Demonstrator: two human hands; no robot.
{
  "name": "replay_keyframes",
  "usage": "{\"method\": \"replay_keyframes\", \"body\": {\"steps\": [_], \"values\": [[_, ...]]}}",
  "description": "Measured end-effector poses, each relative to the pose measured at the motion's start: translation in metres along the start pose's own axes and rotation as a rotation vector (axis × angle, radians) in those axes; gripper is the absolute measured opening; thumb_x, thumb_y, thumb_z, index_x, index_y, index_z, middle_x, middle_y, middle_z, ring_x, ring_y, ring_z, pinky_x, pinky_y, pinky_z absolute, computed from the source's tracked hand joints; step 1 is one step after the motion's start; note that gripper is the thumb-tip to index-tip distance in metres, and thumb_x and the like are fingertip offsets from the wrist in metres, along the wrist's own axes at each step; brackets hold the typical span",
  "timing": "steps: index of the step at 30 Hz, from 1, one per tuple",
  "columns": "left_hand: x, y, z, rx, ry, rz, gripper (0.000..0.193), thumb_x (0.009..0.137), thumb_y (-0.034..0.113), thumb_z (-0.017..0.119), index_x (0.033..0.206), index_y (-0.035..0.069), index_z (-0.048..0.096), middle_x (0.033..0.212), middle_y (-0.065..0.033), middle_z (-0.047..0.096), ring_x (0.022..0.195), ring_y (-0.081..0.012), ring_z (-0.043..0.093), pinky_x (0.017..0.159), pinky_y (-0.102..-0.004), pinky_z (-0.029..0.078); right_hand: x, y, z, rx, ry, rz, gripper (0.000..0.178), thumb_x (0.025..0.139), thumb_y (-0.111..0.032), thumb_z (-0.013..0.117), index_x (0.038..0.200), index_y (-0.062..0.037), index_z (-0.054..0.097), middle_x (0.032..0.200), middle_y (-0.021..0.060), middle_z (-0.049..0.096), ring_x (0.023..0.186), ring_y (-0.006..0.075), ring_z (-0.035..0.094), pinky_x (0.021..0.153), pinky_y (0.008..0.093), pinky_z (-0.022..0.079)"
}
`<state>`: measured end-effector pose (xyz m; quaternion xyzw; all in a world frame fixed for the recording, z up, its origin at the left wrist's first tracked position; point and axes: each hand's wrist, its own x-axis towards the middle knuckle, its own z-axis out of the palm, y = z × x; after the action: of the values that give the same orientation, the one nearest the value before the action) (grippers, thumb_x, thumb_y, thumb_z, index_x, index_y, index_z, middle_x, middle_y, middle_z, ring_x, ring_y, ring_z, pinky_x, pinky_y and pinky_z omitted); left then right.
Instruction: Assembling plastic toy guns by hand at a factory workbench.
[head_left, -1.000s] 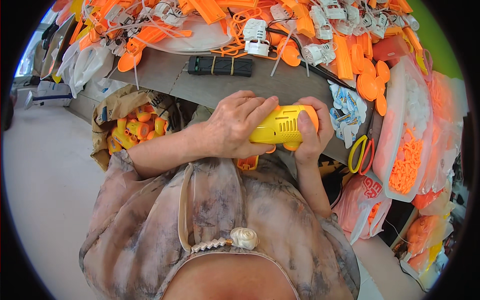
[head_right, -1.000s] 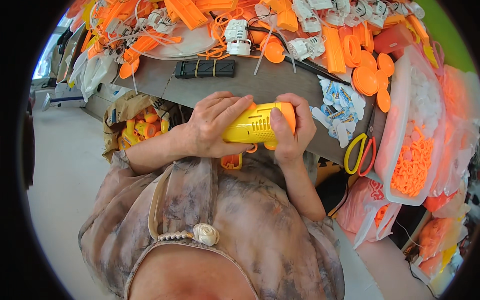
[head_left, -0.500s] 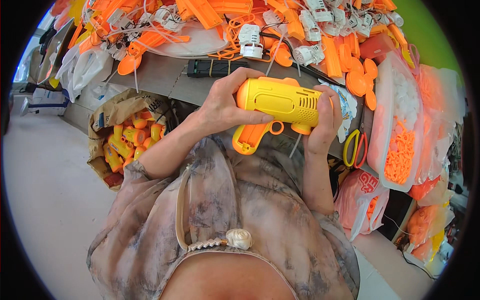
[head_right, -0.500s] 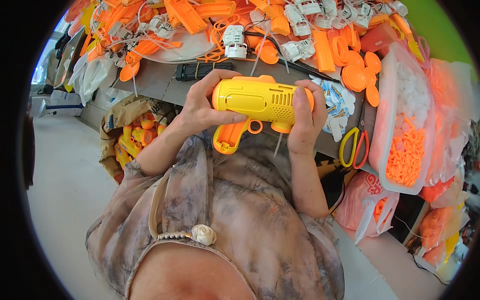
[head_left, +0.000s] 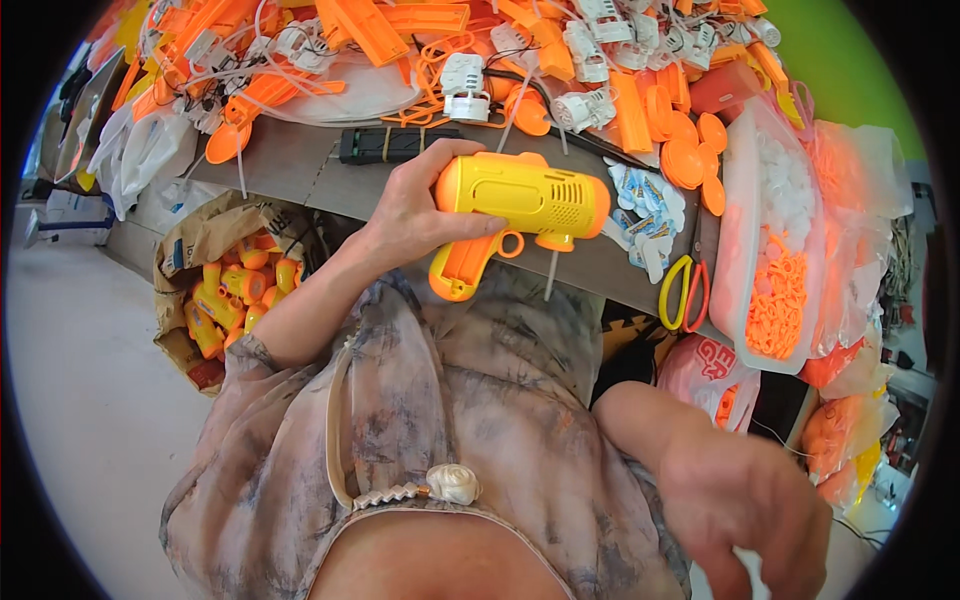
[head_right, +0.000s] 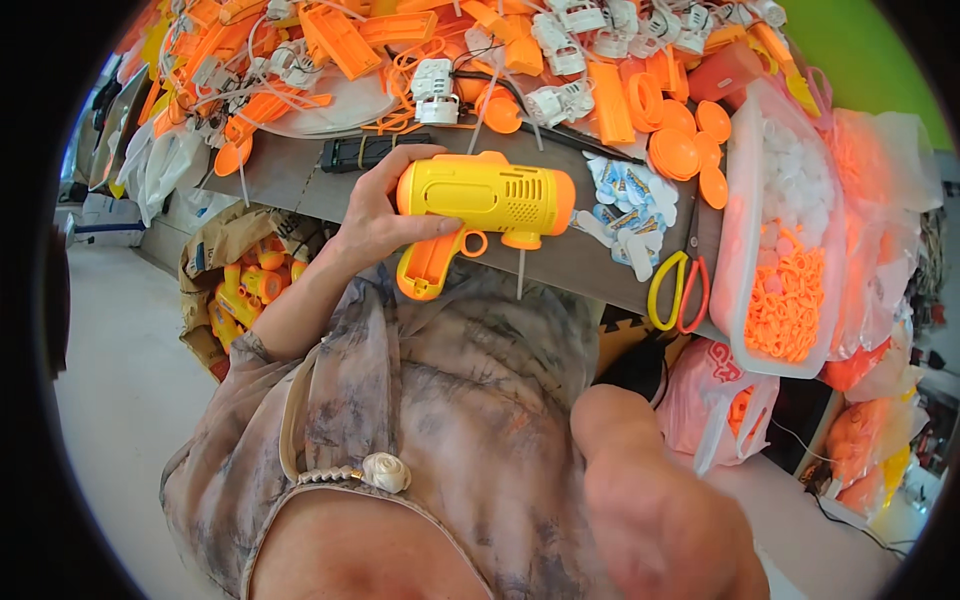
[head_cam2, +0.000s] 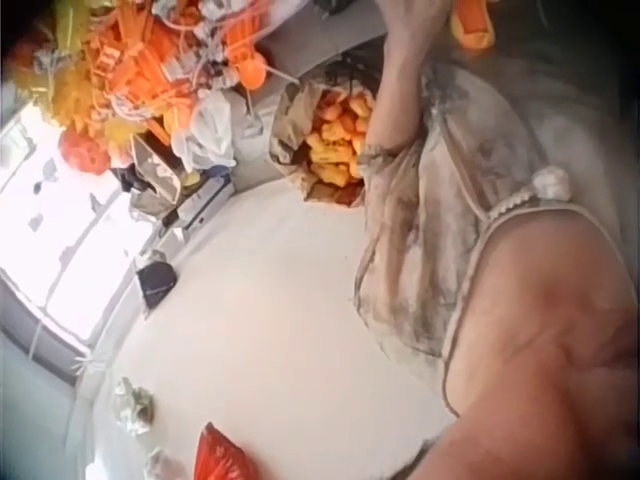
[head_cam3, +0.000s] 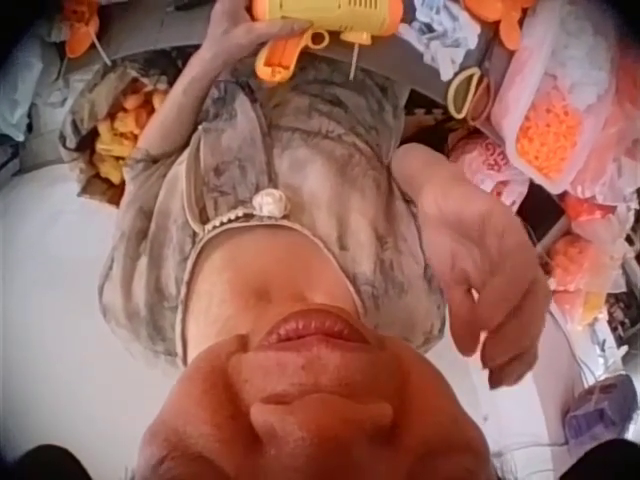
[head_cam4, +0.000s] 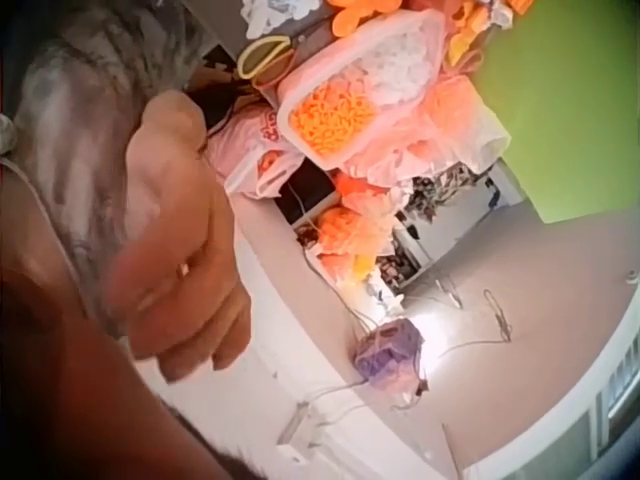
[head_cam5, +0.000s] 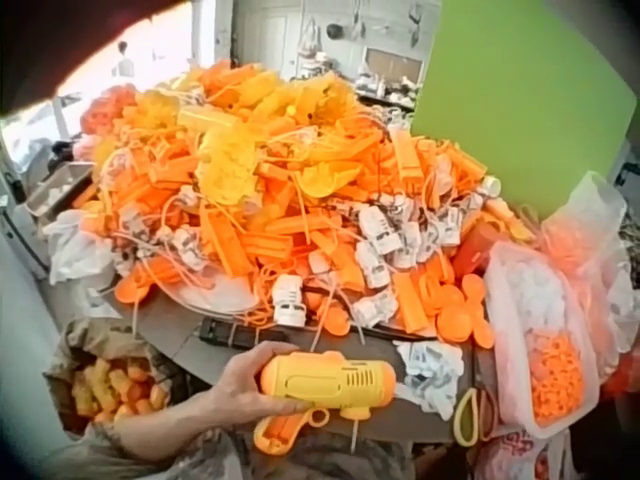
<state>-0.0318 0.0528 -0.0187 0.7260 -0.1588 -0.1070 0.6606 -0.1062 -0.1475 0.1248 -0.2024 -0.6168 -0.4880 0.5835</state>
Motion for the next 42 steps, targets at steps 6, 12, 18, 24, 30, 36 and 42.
{"method": "replay_keyframes", "body": {"steps": [6, 12, 18, 24, 30, 36, 42], "values": [[-0.003, -0.006, 0.004, 0.275, -0.003, 0.125, 0.063, 0.070, 0.020, 0.078, 0.121, -0.001, 0.048, 0.110, -0.0110, 0.059, 0.098, -0.0160, 0.057, 0.086, -0.0304, 0.045, 0.015, 0.023, 0.026, -0.129, 0.075, 0.012, 0.038, 0.088, -0.003, 0.050, 0.126, -0.0043, 0.051, 0.133, 0.0064, 0.048, 0.124, 0.0186, 0.042, 0.105, 0.0288, 0.036], [0.007, -0.002, 0.012, 0.635, 0.232, 0.493, 0.062, 0.064, 0.025, 0.079, 0.115, 0.000, 0.054, 0.100, -0.0136, 0.058, 0.090, -0.0274, 0.054, 0.081, -0.0375, 0.044, 0.004, 0.020, 0.027, -0.100, 0.063, -0.055, 0.042, 0.087, -0.002, 0.049, 0.129, -0.0035, 0.048, 0.135, 0.0072, 0.046, 0.128, 0.0182, 0.038, 0.108, 0.0305, 0.033], [0.047, 0.020, -0.017, 1.063, 0.207, 0.661, 0.013, 0.070, 0.014, 0.067, 0.082, 0.009, 0.069, 0.102, -0.0039, 0.057, 0.094, -0.0240, 0.051, 0.079, -0.0366, 0.038, 0.011, 0.010, 0.025, -0.325, 0.042, 0.030, 0.040, 0.087, -0.001, 0.049, 0.127, -0.0048, 0.050, 0.135, 0.0071, 0.045, 0.128, 0.0163, 0.038, 0.107, 0.0301, 0.034], [0.086, 0.011, -0.026, 1.317, -0.151, 0.726, 0.012, 0.070, 0.016, 0.062, 0.074, 0.008, 0.069, 0.099, -0.0020, 0.055, 0.102, -0.0196, 0.046, 0.088, -0.0353, 0.032, 0.005, 0.010, 0.031, -0.186, 0.102, -0.008, 0.040, 0.087, -0.002, 0.050, 0.127, -0.0066, 0.051, 0.134, 0.0056, 0.046, 0.127, 0.0149, 0.039, 0.105, 0.0277, 0.036], [0.099, 0.015, -0.022, 1.480, -0.324, 0.811, 0.014, 0.075, 0.015, 0.055, 0.071, 0.006, 0.066, 0.090, -0.0013, 0.053, 0.099, -0.0167, 0.046, 0.084, -0.0325, 0.034, 0.003, 0.015, 0.022, -0.342, 0.035, -0.054, 0.044, 0.087, -0.002, 0.052, 0.130, -0.0096, 0.048, 0.135, 0.0013, 0.045, 0.127, 0.0142, 0.038, 0.105, 0.0262, 0.034], [0.103, 0.009, -0.027, 1.565, -0.325, 0.891, 0.014, 0.076, 0.014, 0.055, 0.081, 0.003, 0.062, 0.089, -0.0041, 0.052, 0.093, -0.0178, 0.047, 0.081, -0.0327, 0.035, -0.007, 0.010, 0.017, -0.102, 0.059, 0.078, 0.050, 0.089, -0.011, 0.053, 0.136, -0.0191, 0.041, 0.139, -0.0001, 0.041, 0.130, 0.0119, 0.032, 0.110, 0.0301, 0.024], [0.102, 0.004, -0.033, 1.059, -0.091, 0.735, 0.009, 0.081, 0.009, 0.056, 0.084, 0.001, 0.055, 0.092, -0.0091, 0.051, 0.090, -0.0235, 0.049, 0.080, -0.0350, 0.038, -0.057, 0.000, -0.035, -0.859, -0.614, 0.962, 0.043, 0.087, -0.019, 0.059, 0.119, 0.0076, 0.046, 0.107, 0.0139, 0.060, 0.081, 0.0180, 0.059, 0.070, 0.0315, 0.047]]}}
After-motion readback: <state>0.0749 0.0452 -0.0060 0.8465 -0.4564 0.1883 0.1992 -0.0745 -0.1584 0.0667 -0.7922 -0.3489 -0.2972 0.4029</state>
